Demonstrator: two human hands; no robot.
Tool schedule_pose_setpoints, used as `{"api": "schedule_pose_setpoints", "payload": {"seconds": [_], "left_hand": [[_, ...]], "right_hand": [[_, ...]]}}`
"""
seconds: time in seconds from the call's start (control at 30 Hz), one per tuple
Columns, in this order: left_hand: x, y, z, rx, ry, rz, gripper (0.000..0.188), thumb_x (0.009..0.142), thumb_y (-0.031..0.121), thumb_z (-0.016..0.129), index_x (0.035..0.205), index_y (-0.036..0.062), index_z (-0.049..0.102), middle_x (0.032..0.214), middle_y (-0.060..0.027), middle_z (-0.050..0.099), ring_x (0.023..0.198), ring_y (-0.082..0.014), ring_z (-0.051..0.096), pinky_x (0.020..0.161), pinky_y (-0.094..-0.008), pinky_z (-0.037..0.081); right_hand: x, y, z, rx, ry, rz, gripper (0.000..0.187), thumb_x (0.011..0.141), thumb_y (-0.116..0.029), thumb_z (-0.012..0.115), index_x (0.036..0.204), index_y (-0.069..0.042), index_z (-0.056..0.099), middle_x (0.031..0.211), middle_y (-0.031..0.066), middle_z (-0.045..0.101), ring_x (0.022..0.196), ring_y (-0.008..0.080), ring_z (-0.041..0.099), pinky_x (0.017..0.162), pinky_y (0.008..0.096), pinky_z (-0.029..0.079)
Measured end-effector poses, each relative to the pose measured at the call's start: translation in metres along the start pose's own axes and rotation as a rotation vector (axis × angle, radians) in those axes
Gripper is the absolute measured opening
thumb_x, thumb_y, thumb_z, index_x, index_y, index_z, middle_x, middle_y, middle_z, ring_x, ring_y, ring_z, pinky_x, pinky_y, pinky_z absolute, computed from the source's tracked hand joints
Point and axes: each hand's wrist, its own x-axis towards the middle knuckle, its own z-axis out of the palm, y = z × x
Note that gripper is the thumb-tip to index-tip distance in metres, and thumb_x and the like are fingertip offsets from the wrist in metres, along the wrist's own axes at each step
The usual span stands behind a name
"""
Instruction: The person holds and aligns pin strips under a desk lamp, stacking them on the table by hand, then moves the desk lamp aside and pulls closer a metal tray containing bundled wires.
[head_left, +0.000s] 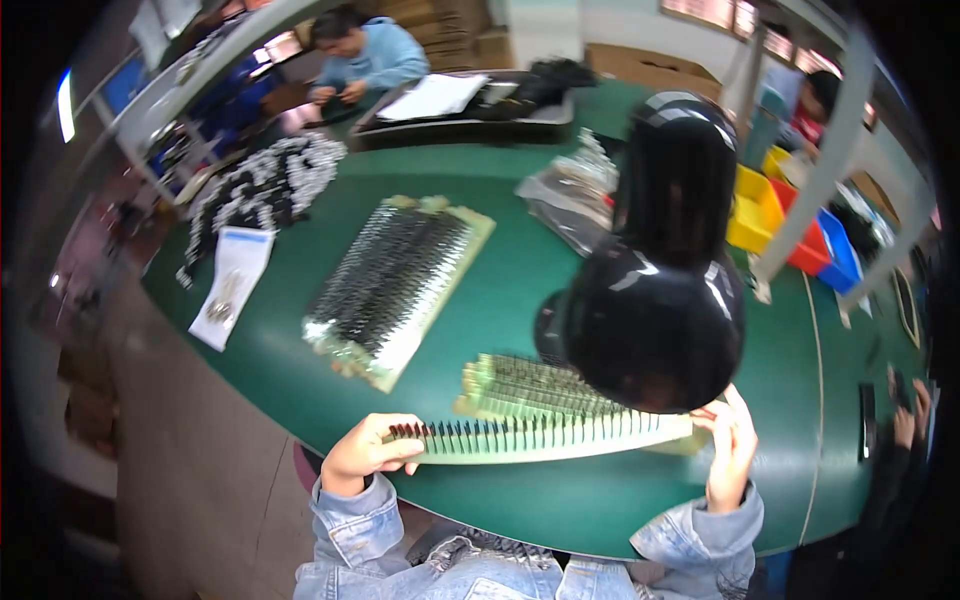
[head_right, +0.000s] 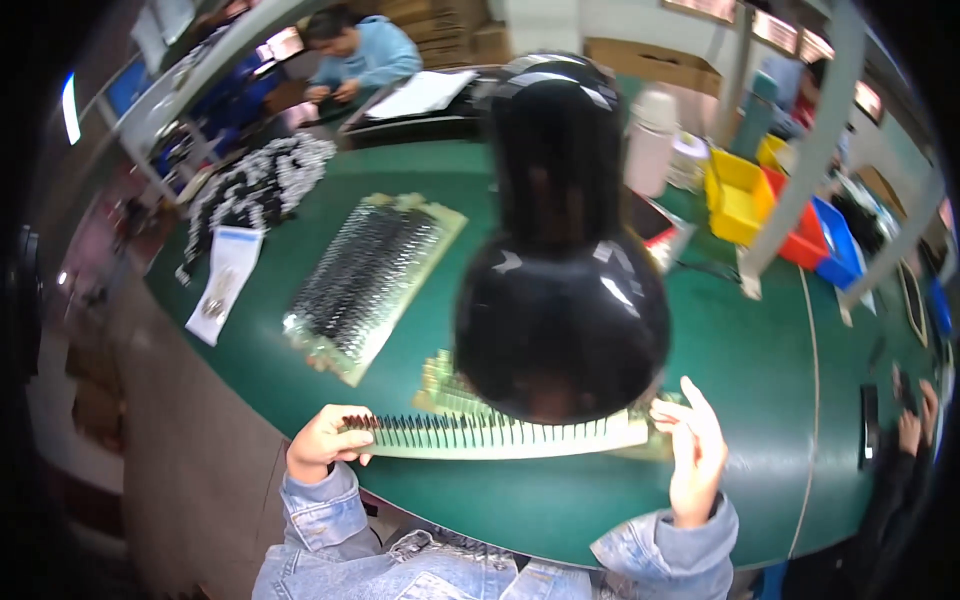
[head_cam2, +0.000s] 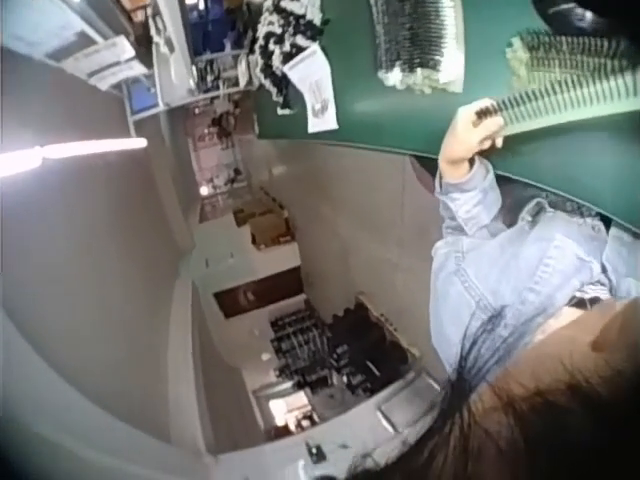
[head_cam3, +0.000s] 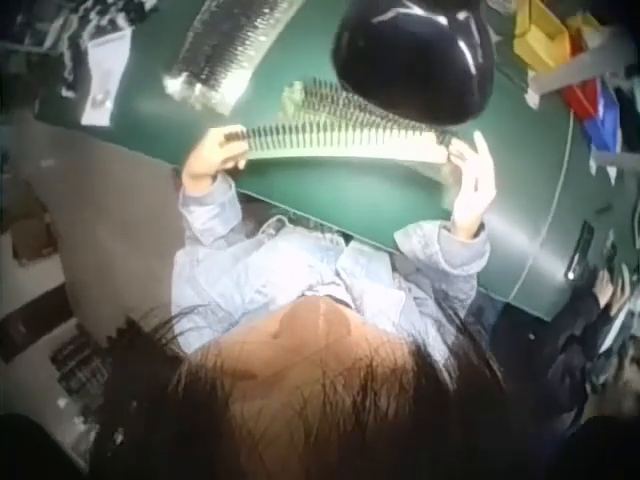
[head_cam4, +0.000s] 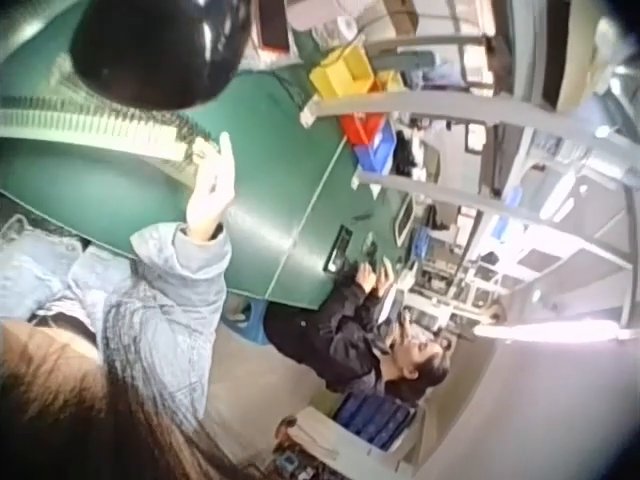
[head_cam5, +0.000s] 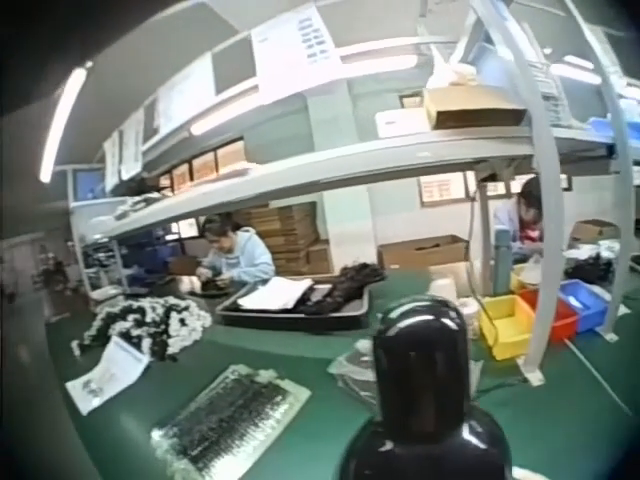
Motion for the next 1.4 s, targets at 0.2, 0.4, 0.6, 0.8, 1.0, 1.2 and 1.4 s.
{"api": "schedule_pose_setpoints", "payload": {"seconds": [0.2, 0.4, 0.6, 0.8, 1.0, 1.2, 1.4], "left_hand": [[-0.018, -0.005, -0.017, -0.211, 0.462, 0.315, 0.012, 0.083, 0.011, 0.049, 0.082, -0.0006, 0.047, 0.060, -0.0086, 0.053, 0.039, -0.0060, 0.037, 0.037, -0.0182, 0.029], [0.047, -0.016, -0.006, 0.248, 0.897, 0.576, 0.013, 0.082, 0.013, 0.049, 0.078, -0.0002, 0.049, 0.065, -0.0068, 0.052, 0.055, -0.0130, 0.049, 0.048, -0.0229, 0.035], [0.069, -0.024, -0.010, 1.294, 1.082, 0.664, 0.015, 0.072, 0.013, 0.058, 0.074, 0.0001, 0.051, 0.068, -0.0119, 0.051, 0.066, -0.0246, 0.050, 0.055, -0.0325, 0.040], [0.072, -0.011, -0.026, 1.190, 1.086, 0.547, 0.016, 0.069, 0.013, 0.060, 0.071, 0.0009, 0.049, 0.070, -0.0122, 0.050, 0.065, -0.0268, 0.049, 0.059, -0.0360, 0.039], [0.079, -0.010, -0.035, 1.085, 1.213, 0.504, 0.017, 0.066, 0.012, 0.063, 0.067, 0.0022, 0.048, 0.068, -0.0108, 0.049, 0.065, -0.0273, 0.047, 0.061, -0.0365, 0.036], [0.078, -0.012, -0.032, 1.292, 1.194, 0.500, 0.019, 0.064, 0.013, 0.064, 0.065, 0.0031, 0.048, 0.068, -0.0092, 0.049, 0.069, -0.0258, 0.046, 0.062, -0.0354, 0.035], [0.084, -0.013, -0.050, 1.259, 1.312, 0.480, 0.021, 0.063, 0.016, 0.065, 0.062, 0.0040, 0.048, 0.068, -0.0078, 0.048, 0.073, -0.0248, 0.046, 0.065, -0.0347, 0.034]], "right_hand": [[-0.004, 0.007, 0.011, -0.223, 0.028, 0.056, 0.034, 0.071, -0.001, 0.055, 0.105, 0.004, 0.049, 0.094, 0.0114, 0.054, 0.089, 0.0201, 0.052, 0.079, 0.0297, 0.040], [-0.006, -0.002, 0.006, -0.246, -0.051, 0.061, 0.029, 0.073, -0.001, 0.057, 0.102, 0.000, 0.053, 0.096, 0.0096, 0.056, 0.091, 0.0186, 0.052, 0.083, 0.0276, 0.040], [-0.004, 0.007, 0.001, -0.347, -0.120, 0.021, 0.026, 0.078, -0.001, 0.055, 0.104, 0.002, 0.053, 0.101, 0.0100, 0.056, 0.093, 0.0162, 0.052, 0.085, 0.0270, 0.039], [-0.005, -0.007, 0.007, -0.722, -0.182, -0.202, 0.031, 0.069, -0.001, 0.056, 0.099, -0.001, 0.054, 0.096, 0.0100, 0.054, 0.091, 0.0213, 0.051, 0.083, 0.0299, 0.039], [-0.004, -0.008, 0.018, -0.777, -0.175, -0.189, 0.032, 0.059, -0.002, 0.061, 0.090, -0.001, 0.055, 0.092, 0.0112, 0.052, 0.090, 0.0255, 0.049, 0.083, 0.0333, 0.037], [-0.005, -0.013, 0.017, -0.783, -0.221, -0.216, 0.031, 0.060, -0.003, 0.061, 0.091, -0.001, 0.055, 0.091, 0.0114, 0.053, 0.090, 0.0255, 0.049, 0.083, 0.0333, 0.038], [-0.005, -0.012, 0.016, -0.804, -0.221, -0.227, 0.031, 0.060, -0.002, 0.061, 0.090, -0.001, 0.055, 0.091, 0.0113, 0.053, 0.090, 0.0256, 0.049, 0.082, 0.0334, 0.038]]}}
